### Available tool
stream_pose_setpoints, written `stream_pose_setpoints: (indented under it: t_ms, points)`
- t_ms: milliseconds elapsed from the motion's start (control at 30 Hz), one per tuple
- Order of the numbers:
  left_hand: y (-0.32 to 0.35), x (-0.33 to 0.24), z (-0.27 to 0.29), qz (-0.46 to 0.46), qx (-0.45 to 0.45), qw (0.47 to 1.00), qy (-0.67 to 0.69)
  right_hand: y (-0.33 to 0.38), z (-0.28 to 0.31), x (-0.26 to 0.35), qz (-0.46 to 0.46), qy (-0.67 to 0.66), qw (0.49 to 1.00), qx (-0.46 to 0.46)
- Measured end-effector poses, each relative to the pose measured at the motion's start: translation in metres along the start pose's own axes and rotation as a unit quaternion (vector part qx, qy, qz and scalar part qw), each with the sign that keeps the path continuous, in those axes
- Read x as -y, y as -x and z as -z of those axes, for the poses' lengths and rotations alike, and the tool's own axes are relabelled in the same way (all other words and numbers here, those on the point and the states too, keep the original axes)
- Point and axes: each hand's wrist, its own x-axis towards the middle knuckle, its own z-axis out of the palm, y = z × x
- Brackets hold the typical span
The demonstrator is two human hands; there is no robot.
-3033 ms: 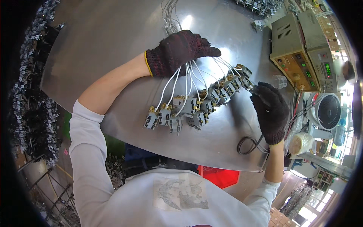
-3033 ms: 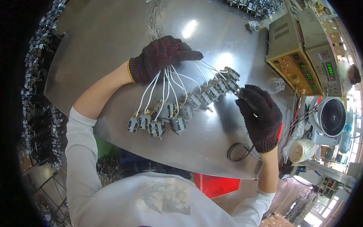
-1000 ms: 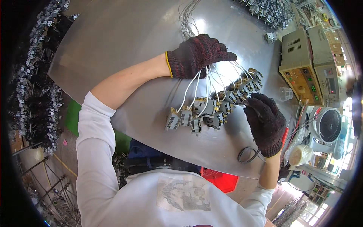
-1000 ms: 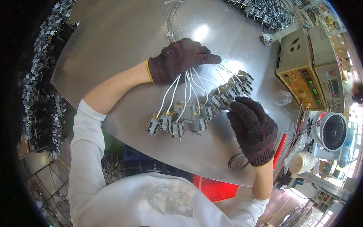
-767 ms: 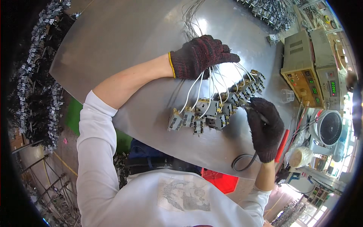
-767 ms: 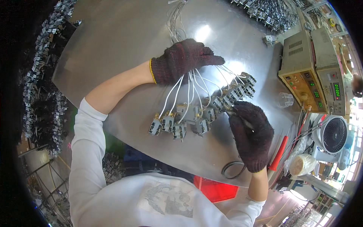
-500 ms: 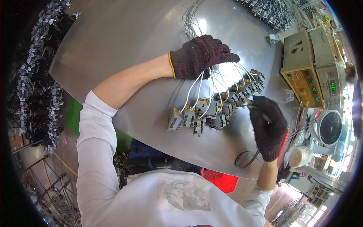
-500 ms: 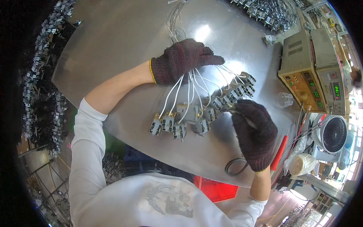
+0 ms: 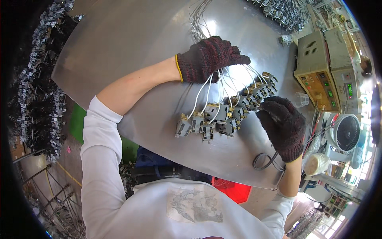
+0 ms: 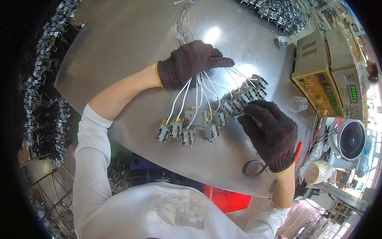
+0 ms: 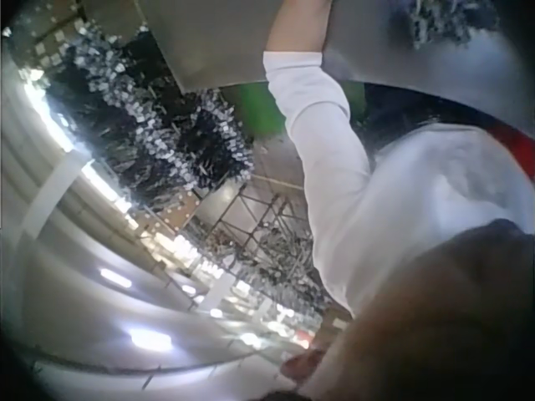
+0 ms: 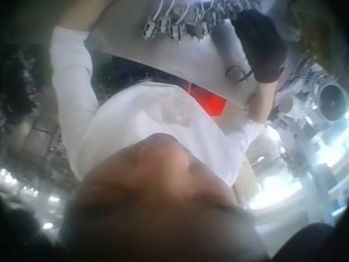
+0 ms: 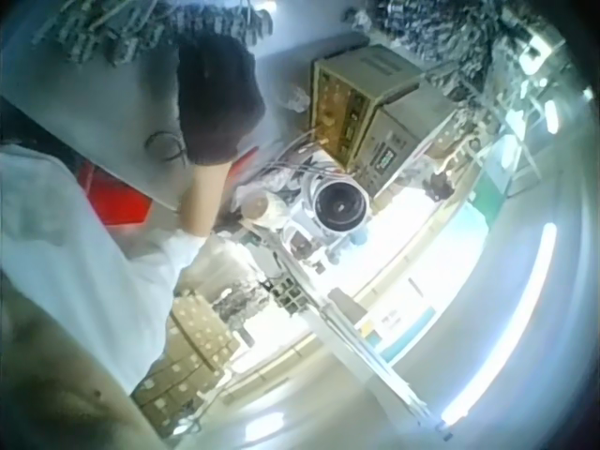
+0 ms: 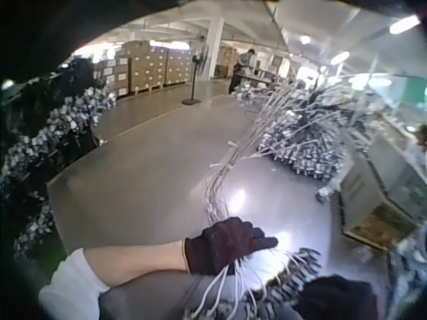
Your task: Sorting and bundling sets of wiring harnesses with terminal components on a metal workbench.
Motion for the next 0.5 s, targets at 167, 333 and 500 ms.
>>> stream_pose_setpoints:
  t_ms: [167,333,500]
  points:
    - [0.001,-0.001,0.001,-0.001,0.004,1.000,-0.011,-0.008,0.004,-0.007,0.034,-0.001,0.999,0.023]
    - [-0.001,0.000,0.002,-0.002,0.017,1.000,0.002,-0.012,0.011,-0.011,0.075,0.013,0.996,0.043]
    - [-0.002,0.003,0.001,-0.021,-0.014,0.999,0.025,-0.012,0.012,-0.016,0.135,0.057,0.988,0.042]
